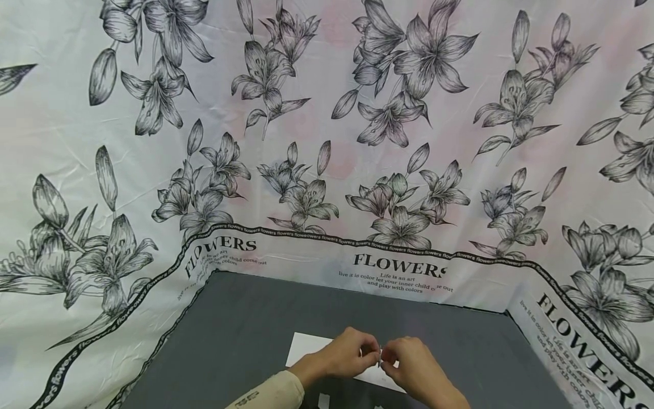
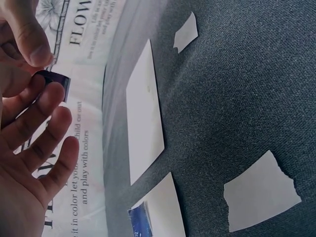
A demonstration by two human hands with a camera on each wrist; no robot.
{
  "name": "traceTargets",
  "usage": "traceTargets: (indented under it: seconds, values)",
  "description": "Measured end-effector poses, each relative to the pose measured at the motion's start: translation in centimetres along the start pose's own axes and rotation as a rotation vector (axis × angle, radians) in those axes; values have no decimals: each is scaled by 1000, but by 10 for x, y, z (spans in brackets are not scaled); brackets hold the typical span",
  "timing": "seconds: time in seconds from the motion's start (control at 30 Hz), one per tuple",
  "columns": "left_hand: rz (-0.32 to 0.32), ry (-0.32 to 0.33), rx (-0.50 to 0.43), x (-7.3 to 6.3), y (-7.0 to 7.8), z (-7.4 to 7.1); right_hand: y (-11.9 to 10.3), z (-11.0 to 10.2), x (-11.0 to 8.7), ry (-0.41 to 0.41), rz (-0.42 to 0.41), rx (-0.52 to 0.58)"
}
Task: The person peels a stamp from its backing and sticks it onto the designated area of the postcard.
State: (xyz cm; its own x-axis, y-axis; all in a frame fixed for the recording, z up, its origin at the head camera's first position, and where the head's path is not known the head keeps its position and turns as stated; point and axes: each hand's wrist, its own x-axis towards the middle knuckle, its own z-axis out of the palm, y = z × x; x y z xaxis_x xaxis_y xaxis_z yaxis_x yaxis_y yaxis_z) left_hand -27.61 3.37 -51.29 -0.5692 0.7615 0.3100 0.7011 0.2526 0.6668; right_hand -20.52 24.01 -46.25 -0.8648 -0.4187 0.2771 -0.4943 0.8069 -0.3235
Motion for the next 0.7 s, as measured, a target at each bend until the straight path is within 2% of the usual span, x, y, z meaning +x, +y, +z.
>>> traceTargets:
  seconds: [0.33, 0.53, 0.7]
  values:
    - [13, -6, -38, -2, 0, -2, -3, 0, -1, 23, 3, 2]
    - [7, 13, -21, -1, 0, -2, -3, 2, -2, 71, -25, -16]
    - [6, 45, 15, -1, -3, -2, -2, 1, -2, 51, 7, -2]
